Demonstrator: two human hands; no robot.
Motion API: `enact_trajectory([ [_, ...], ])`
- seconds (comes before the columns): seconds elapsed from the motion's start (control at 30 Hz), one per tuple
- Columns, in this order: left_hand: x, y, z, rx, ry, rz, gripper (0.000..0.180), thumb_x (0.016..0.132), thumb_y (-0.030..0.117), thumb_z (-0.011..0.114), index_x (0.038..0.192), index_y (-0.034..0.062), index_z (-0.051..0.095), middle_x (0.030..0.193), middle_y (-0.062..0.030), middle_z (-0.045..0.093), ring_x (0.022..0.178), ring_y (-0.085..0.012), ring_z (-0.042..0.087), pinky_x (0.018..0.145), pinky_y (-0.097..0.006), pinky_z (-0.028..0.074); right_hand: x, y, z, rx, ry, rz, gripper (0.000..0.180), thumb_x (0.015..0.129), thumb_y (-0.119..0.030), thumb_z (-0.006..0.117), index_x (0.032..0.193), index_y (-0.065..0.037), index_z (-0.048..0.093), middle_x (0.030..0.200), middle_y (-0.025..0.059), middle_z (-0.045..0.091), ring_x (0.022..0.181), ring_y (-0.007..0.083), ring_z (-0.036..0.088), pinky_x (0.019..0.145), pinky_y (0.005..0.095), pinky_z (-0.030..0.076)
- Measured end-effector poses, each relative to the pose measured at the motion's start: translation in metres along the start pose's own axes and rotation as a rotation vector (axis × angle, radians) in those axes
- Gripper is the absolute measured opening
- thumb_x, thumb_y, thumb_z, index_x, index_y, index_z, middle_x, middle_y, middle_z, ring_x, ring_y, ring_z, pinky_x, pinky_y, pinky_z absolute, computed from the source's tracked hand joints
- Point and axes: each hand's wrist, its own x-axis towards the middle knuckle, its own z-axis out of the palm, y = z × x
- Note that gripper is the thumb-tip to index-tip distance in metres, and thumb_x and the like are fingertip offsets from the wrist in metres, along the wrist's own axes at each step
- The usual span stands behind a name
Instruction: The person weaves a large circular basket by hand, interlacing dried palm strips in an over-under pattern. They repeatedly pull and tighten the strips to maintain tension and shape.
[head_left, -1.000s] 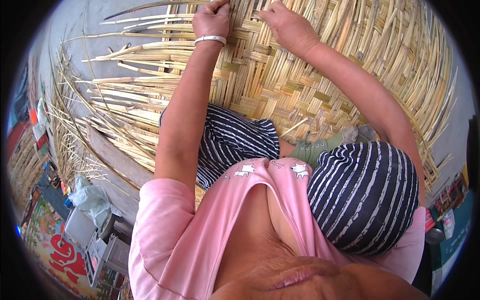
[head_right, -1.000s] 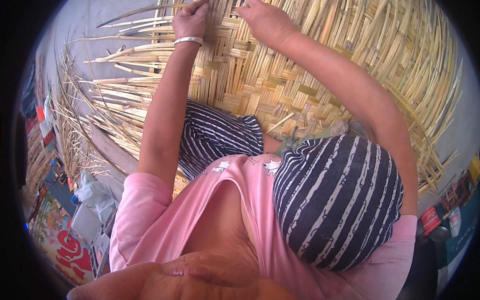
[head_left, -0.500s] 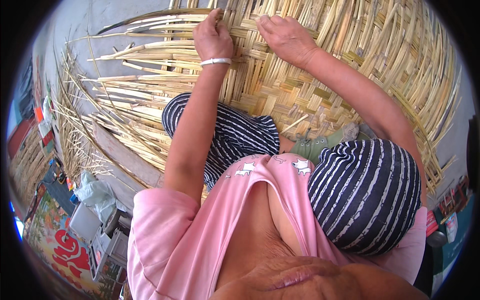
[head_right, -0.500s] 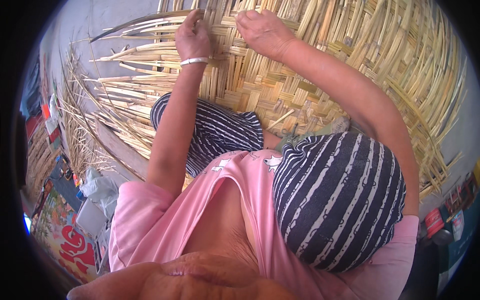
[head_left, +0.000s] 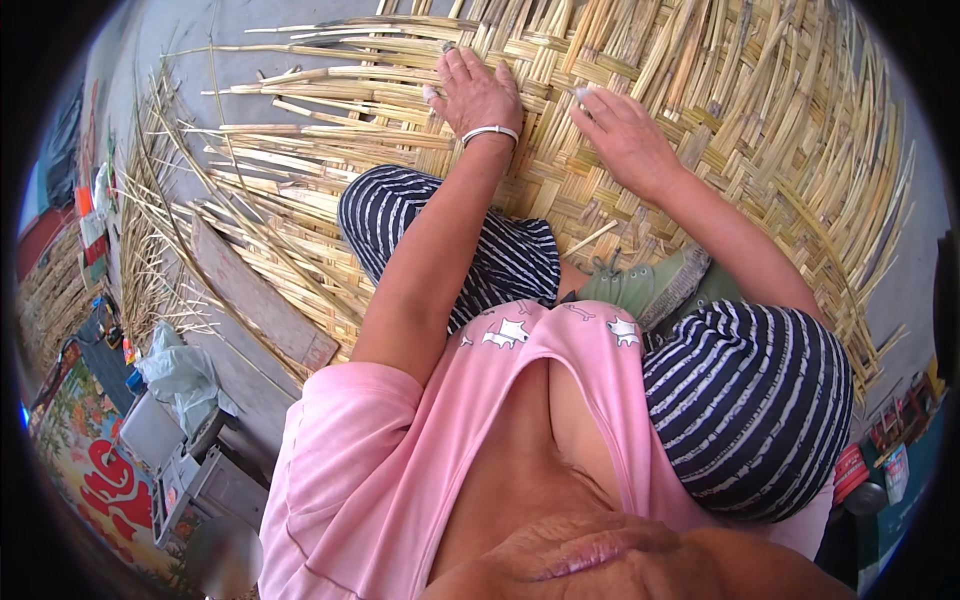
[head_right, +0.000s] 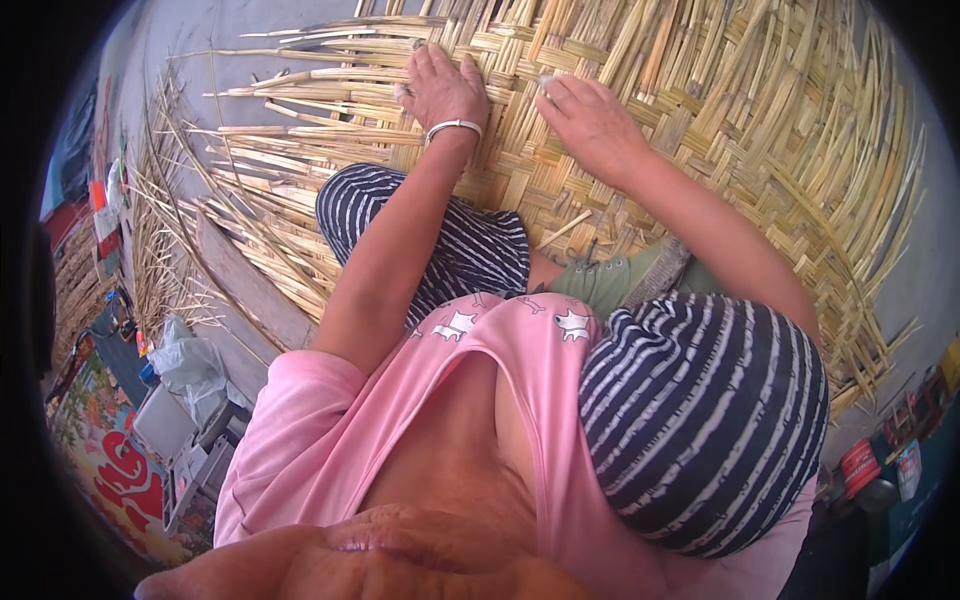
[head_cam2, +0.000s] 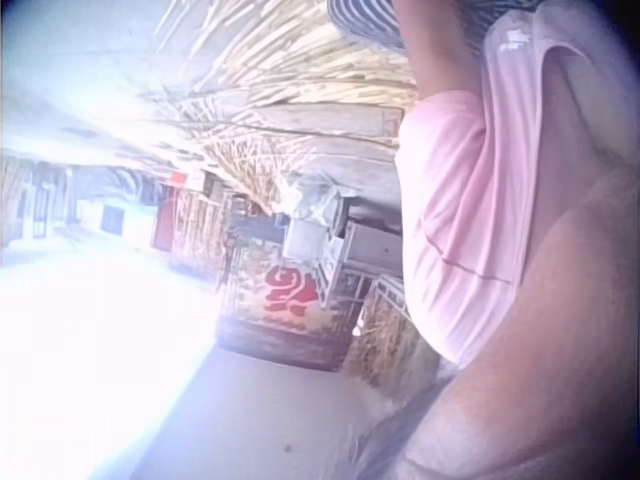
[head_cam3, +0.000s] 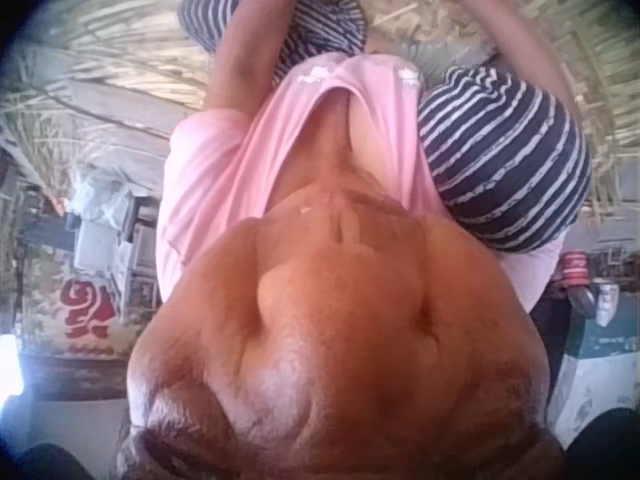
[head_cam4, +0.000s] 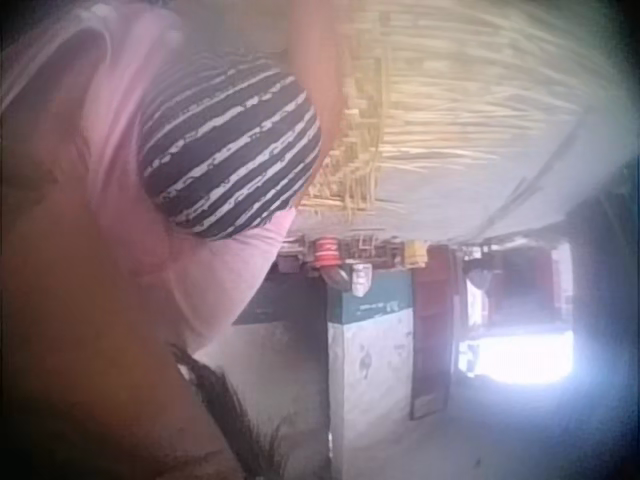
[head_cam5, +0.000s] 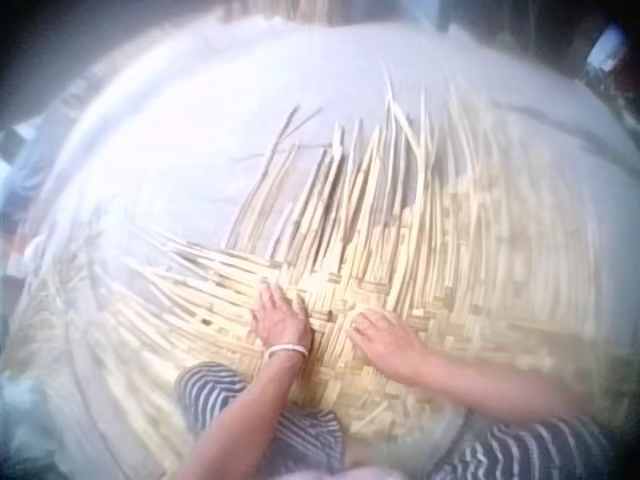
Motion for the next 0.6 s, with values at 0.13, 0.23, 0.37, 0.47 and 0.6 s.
enact_trajectory([
  [0.13,-0.001,-0.005,0.008,0.022,0.091,0.048,0.059,0.103,0.044,0.048,0.146,0.0038,0.05,0.157,-0.014,0.045,0.149,-0.031,0.035,0.118,-0.063,0.02,-0.038,-0.011,-0.011,0.059,-0.012,0.0,0.04,0.087,-0.008,0.057,0.127,-0.005,0.063,0.141,0.0146,0.056,0.137,0.0323,0.049,0.115,0.0462,0.04],
  [0.23,-0.001,-0.005,0.001,0.0,0.1,0.084,0.054,0.1,0.041,0.054,0.141,0.0053,0.054,0.152,-0.014,0.052,0.144,-0.0307,0.041,0.117,-0.06,0.023,-0.065,-0.016,-0.02,0.076,-0.027,0.049,0.039,0.087,-0.007,0.058,0.126,-0.005,0.064,0.139,0.015,0.058,0.136,0.0333,0.05,0.114,0.0463,0.041],
  [0.37,0.003,-0.008,-0.005,-0.068,0.082,0.11,0.049,0.093,0.038,0.063,0.132,0.0076,0.06,0.142,-0.0134,0.059,0.135,-0.0306,0.049,0.111,-0.056,0.032,-0.109,-0.022,-0.032,0.053,-0.012,0.137,0.041,0.084,-0.006,0.063,0.125,-0.004,0.066,0.137,0.0159,0.06,0.136,0.0344,0.05,0.113,0.0468,0.042],
  [0.47,0.014,-0.007,-0.022,-0.3,0.065,0.049,0.064,0.081,0.035,0.078,0.134,0.0039,0.058,0.131,-0.0177,0.062,0.124,-0.0362,0.057,0.106,-0.048,0.043,-0.142,-0.02,-0.042,0.067,0.042,0.241,0.042,0.084,-0.006,0.066,0.126,-0.005,0.066,0.137,0.0164,0.06,0.135,0.0349,0.051,0.112,0.0469,0.043],
  [0.6,0.033,-0.037,0.027,-0.494,0.323,0.061,0.079,0.073,0.034,0.082,0.139,-0.0002,0.056,0.127,-0.0238,0.062,0.124,-0.0399,0.056,0.112,-0.047,0.041,-0.188,-0.007,-0.053,0.032,0.172,0.335,0.04,0.088,-0.007,0.066,0.127,-0.006,0.066,0.137,0.0168,0.06,0.135,0.0354,0.051,0.112,0.0462,0.043],
])
